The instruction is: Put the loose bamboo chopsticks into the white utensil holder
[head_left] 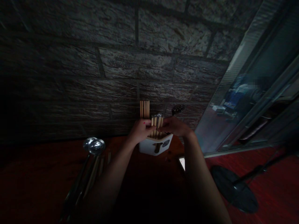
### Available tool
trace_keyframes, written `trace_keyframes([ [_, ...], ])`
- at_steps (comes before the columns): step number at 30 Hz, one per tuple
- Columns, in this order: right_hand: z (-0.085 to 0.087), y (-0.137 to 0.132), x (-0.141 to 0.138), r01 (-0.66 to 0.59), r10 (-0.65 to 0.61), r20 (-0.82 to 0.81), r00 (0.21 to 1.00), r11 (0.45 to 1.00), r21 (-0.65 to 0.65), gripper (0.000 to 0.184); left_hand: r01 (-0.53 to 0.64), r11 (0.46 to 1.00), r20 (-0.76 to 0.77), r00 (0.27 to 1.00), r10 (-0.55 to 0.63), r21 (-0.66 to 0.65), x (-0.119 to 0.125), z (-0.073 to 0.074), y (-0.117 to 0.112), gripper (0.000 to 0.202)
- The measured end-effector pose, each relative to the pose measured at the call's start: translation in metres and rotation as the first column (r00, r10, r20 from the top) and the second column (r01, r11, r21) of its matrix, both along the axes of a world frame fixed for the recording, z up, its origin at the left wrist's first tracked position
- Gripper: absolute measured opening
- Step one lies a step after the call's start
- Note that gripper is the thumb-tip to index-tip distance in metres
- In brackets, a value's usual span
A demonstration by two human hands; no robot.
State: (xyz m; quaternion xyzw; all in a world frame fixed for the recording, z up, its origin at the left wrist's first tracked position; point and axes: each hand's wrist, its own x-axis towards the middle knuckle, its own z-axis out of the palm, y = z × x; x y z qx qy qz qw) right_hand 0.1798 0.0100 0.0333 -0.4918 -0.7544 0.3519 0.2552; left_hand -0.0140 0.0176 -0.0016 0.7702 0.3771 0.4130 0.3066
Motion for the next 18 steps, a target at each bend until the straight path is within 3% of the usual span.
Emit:
trace_keyframes([
  [5,0.0030,-0.0025,0.0010,-0.014,0.014,-0.014,1.000,1.000,-0.008,0.016,0.039,0.999,0.049,0.998,-0.038,-0.033,0.0001,-0.0001,0.0009,0.017],
  [18,0.0055,-0.0045,-0.0018,0.007,-0.018,0.064,0.998,0.985,0.170,0.019,0.046,0.998,0.078,0.996,-0.043,-0.033,-0.0009,0.0018,-0.0013,0.019],
])
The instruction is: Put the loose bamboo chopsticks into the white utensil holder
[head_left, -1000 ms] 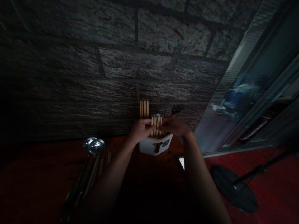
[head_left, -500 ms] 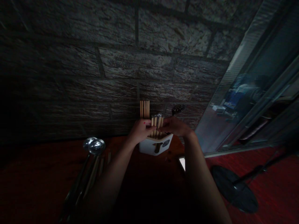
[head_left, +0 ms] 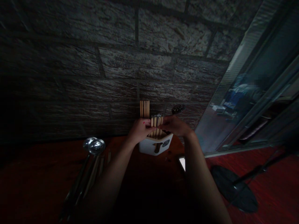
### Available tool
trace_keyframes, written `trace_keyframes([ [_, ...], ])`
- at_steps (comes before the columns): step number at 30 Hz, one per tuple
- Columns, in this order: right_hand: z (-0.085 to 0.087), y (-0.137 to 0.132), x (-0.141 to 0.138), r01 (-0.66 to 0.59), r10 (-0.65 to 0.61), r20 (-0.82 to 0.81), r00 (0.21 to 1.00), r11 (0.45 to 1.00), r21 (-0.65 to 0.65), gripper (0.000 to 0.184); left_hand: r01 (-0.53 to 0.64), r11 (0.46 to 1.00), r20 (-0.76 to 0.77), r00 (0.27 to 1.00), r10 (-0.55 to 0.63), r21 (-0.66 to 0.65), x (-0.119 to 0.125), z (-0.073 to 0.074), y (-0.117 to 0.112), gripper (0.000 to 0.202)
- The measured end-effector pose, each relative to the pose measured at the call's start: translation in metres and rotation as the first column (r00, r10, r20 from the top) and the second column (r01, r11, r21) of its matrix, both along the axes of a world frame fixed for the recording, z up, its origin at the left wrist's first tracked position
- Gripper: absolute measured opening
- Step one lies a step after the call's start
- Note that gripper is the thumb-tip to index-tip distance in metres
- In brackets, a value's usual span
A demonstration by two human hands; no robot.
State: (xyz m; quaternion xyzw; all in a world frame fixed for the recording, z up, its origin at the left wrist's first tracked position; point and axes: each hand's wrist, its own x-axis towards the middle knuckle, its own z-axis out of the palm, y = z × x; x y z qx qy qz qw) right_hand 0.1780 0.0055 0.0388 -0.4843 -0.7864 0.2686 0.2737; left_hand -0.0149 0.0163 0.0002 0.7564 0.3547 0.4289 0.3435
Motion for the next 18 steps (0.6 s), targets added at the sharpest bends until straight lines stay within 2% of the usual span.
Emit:
trace_keyframes([
  [7,-0.0046,0.0048,-0.0002,-0.032,0.031,0.022,0.999,0.998,0.046,0.021,-0.013,0.999,-0.013,1.000,0.012,-0.034,0.0000,-0.0009,-0.0002,0.022],
  [14,-0.0032,0.0033,0.0005,-0.071,0.067,-0.052,0.996,0.996,-0.063,0.018,0.013,0.999,0.000,1.000,-0.013,-0.031,-0.0017,-0.0071,0.0051,0.024],
  [18,0.0009,0.0000,0.0014,-0.052,0.046,-0.058,0.997,0.993,-0.104,0.017,0.012,0.998,0.009,1.000,-0.011,-0.059,-0.0008,-0.0032,0.0019,0.024],
])
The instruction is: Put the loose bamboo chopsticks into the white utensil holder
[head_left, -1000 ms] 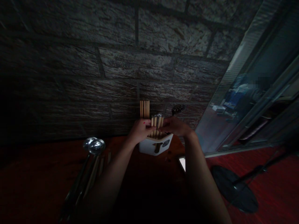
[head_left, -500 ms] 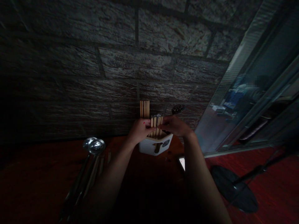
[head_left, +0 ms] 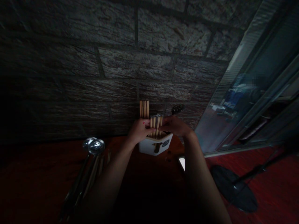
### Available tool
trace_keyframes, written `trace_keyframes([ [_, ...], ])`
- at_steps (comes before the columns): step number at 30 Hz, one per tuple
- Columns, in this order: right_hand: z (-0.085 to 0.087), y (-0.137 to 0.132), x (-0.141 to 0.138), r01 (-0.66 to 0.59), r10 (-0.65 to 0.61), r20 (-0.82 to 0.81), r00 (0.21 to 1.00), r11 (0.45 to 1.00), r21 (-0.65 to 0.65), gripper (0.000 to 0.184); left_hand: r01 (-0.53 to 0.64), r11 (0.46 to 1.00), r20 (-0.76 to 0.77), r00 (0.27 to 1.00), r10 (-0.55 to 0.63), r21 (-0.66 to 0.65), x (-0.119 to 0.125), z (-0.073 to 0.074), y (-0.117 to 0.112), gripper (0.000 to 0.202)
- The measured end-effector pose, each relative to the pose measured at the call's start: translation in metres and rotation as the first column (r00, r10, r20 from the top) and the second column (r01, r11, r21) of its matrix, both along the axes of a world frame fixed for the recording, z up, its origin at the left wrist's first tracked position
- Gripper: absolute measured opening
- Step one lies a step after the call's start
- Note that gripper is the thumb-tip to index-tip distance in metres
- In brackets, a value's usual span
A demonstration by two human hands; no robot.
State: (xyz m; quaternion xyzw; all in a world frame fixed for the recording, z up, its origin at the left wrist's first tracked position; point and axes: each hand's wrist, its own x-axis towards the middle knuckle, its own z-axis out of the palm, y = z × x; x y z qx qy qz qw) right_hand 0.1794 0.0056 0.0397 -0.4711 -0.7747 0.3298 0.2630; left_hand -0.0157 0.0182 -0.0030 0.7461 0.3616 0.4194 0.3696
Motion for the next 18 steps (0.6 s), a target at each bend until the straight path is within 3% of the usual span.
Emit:
trace_keyframes([
  [10,-0.0030,0.0027,0.0003,0.054,-0.056,-0.038,0.998,0.998,-0.044,0.009,-0.023,0.999,-0.018,1.000,0.024,0.045,0.0003,0.0013,-0.0003,0.024],
  [18,0.0018,-0.0023,-0.0022,0.013,-0.013,-0.019,1.000,1.000,0.009,0.018,-0.031,0.999,-0.030,0.999,0.032,0.022,-0.0003,0.0011,-0.0010,0.023],
])
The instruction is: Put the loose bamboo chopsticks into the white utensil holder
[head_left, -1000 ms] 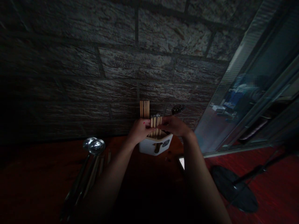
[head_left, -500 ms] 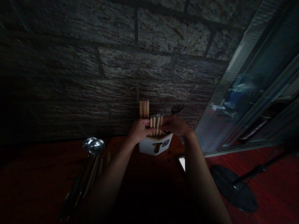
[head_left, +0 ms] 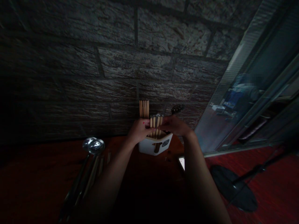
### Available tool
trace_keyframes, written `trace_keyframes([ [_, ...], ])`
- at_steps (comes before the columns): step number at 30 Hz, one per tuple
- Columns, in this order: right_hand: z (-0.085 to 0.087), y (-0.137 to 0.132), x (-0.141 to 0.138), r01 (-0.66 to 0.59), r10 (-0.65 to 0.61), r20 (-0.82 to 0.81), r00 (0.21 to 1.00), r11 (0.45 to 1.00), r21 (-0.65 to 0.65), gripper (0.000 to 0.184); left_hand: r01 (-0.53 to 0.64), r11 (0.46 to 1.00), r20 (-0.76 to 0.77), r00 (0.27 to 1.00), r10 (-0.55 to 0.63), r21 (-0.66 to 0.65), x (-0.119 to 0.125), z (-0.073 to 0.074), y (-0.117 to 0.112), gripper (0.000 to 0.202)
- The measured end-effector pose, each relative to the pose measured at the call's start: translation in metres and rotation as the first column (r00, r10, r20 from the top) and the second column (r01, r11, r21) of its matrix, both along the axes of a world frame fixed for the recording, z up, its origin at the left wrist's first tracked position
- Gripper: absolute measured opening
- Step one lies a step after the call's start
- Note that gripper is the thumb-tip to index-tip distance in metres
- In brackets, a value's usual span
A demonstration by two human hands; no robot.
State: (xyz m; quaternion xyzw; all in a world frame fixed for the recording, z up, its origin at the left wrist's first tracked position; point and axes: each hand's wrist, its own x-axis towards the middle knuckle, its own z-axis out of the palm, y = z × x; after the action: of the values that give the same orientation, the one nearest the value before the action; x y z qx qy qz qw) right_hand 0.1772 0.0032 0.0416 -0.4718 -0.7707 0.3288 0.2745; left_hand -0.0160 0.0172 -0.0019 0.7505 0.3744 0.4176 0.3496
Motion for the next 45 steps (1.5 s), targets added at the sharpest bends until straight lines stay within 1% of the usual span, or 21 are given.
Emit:
trace_keyframes([
  [6,0.002,-0.001,-0.003,-0.005,0.005,0.008,1.000,0.999,0.038,0.013,-0.008,1.000,-0.015,1.000,0.008,0.018,0.000,0.000,0.000,0.020],
  [12,-0.004,0.003,-0.002,-0.054,0.054,-0.031,0.998,0.998,0.017,0.018,-0.016,1.000,-0.007,1.000,0.016,0.008,0.001,0.003,-0.002,0.022],
  [18,-0.007,0.006,0.003,0.011,-0.011,-0.011,1.000,0.999,0.033,0.013,-0.002,1.000,0.009,1.000,0.002,-0.023,0.003,0.005,-0.004,0.023],
  [23,-0.007,0.006,0.002,-0.023,0.023,-0.013,1.000,1.000,-0.011,0.018,-0.008,1.000,0.001,1.000,0.008,-0.006,0.003,0.004,-0.004,0.023],
  [28,-0.006,0.006,0.003,-0.016,0.015,-0.021,1.000,0.999,-0.031,0.016,0.004,1.000,0.001,1.000,-0.004,0.015,0.002,0.001,-0.002,0.023],
  [31,-0.006,0.006,0.006,-0.030,0.028,-0.046,0.999,0.998,-0.061,0.020,-0.006,1.000,-0.009,1.000,0.007,0.030,0.001,-0.001,0.000,0.024],
  [34,-0.005,0.006,0.007,-0.028,0.025,-0.051,0.998,0.998,-0.062,0.022,-0.007,0.999,-0.014,1.000,0.008,0.032,0.000,-0.004,0.003,0.024],
  [39,-0.004,0.004,0.007,-0.037,0.031,-0.075,0.997,0.996,-0.085,0.023,0.001,0.999,0.008,1.000,-0.001,0.048,-0.001,-0.005,0.004,0.026],
  [45,-0.005,0.004,0.008,-0.030,0.021,-0.084,0.996,0.994,-0.105,0.023,0.011,0.999,0.043,0.999,-0.013,0.047,0.000,-0.006,0.004,0.023],
])
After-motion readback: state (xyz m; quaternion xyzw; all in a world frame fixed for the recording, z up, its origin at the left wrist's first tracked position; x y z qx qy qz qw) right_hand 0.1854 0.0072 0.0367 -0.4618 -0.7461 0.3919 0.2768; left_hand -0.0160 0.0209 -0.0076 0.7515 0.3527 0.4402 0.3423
